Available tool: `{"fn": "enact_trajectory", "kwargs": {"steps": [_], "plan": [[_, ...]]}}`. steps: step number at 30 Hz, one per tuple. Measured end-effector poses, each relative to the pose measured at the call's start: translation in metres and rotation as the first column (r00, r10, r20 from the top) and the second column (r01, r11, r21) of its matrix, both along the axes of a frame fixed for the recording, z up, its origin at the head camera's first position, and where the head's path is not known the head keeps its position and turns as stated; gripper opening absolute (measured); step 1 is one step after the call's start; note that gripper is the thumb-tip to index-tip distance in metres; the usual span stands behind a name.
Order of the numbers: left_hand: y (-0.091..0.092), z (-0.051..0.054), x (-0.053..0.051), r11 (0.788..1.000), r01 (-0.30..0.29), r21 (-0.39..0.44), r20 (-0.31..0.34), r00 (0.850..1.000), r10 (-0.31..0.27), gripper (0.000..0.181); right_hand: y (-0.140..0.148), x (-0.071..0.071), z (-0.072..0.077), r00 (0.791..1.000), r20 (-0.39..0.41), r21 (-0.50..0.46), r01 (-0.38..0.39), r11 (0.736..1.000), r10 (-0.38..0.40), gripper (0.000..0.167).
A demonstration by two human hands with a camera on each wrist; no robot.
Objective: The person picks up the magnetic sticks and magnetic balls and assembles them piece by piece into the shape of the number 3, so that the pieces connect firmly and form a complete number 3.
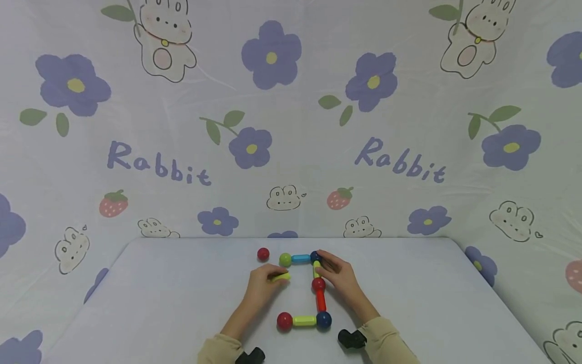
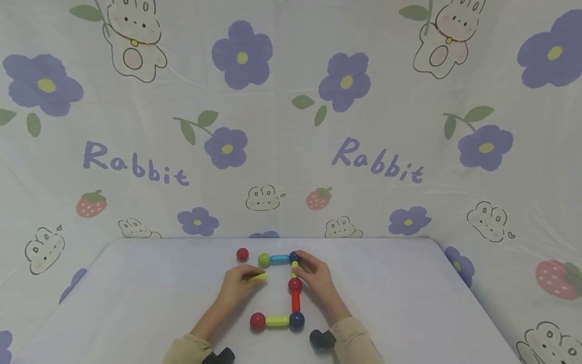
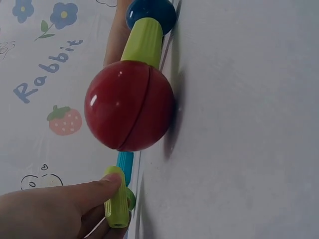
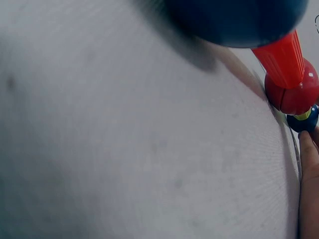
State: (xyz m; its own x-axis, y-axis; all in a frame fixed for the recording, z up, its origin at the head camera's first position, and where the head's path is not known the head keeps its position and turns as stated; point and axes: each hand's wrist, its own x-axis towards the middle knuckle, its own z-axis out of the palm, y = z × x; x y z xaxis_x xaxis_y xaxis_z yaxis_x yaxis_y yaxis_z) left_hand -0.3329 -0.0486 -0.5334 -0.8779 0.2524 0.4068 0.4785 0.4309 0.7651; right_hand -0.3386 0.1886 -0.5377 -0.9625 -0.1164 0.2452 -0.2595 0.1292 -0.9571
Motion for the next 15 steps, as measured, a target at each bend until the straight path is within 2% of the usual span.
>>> {"fn": "enact_trajectory", "kwargs": {"steps": [8,15], "plan": [[0.008,-0.002,-0.003,0.998,0.034,-0.045,0.034,0.999,-0.032,0.020,-0.001,-0.003,-0.004,0.999,-0.001,0.010,0.032,0.999,-0.032,0.048],[0.016,0.000,0.000,0.996,0.057,-0.069,0.078,0.996,-0.052,0.021,-0.002,-0.005,-0.010,0.998,0.007,0.018,0.057,0.998,-0.057,0.046]]}}
